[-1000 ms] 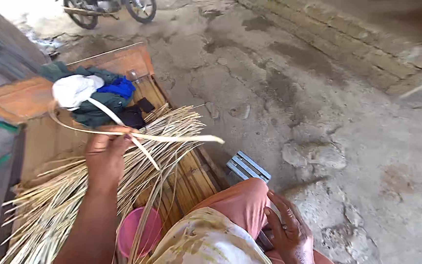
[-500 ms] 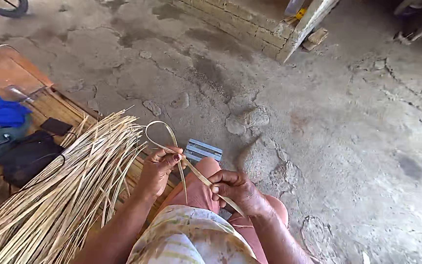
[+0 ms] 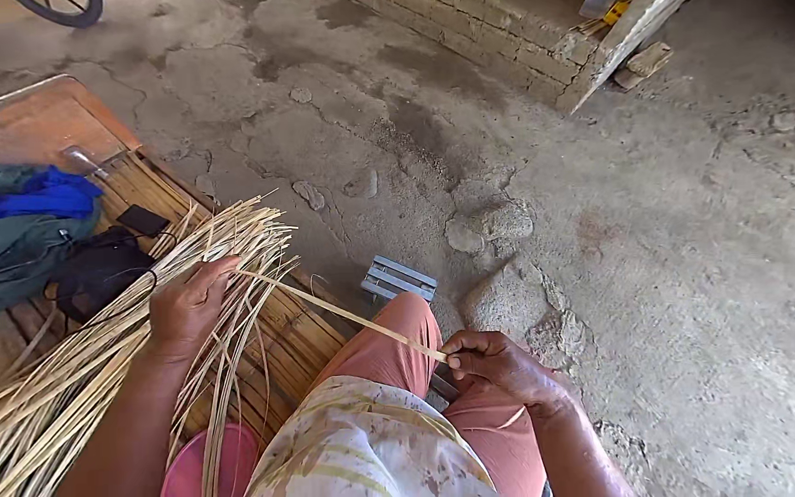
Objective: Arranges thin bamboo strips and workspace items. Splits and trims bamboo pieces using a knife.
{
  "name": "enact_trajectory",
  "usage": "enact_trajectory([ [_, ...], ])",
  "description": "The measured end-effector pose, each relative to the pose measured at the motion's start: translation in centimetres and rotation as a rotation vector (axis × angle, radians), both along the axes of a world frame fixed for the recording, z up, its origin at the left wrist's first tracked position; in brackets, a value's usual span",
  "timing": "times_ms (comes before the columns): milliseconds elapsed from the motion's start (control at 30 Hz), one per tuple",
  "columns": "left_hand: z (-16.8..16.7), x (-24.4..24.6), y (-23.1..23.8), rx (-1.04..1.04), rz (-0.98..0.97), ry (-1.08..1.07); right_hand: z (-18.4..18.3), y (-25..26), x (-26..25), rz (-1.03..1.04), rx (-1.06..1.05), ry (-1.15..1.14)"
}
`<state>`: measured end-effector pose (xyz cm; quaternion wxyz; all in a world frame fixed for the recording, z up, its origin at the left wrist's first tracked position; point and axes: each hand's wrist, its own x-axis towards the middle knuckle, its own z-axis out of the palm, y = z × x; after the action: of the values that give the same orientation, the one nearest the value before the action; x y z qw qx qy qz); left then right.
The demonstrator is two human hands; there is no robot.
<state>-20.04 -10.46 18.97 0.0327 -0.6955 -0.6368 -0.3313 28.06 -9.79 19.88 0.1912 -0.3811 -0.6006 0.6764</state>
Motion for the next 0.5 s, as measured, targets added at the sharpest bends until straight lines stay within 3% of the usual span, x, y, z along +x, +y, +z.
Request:
enact_trajectory([
  [67, 0.7, -0.1, 0.1, -0.2, -0.001, 0.07, 0.0, 0.1, -0.8, -0.059, 0.057, -0.06],
  [133, 2.1, 1.8, 0.1, -0.446, -0.06, 0.116, 0.2, 0.1, -1.7, -0.088, 0.218, -0.21],
  [167, 2.6, 3.5, 0.0, -0.469, -0.122, 0.142, 0.5, 0.0, -2.2, -0.086, 0.327, -0.277],
  [333, 1.1, 14.4, -1.8, 0.03, -0.581, 0.207, 3.7, -1.4, -5.3, 0.032, 0.8, -0.451],
  [433, -0.5, 17.5, -1.1, 0.125, -0.64, 0.088, 3.5, -2.0, -6.2, 0.003, 1.129, -0.528],
  [500, -0.7, 17.7, -0.5, 0.07, -0.642, 0.066, 3.5, -2.1, -5.8, -0.053, 1.193, -0.612],
])
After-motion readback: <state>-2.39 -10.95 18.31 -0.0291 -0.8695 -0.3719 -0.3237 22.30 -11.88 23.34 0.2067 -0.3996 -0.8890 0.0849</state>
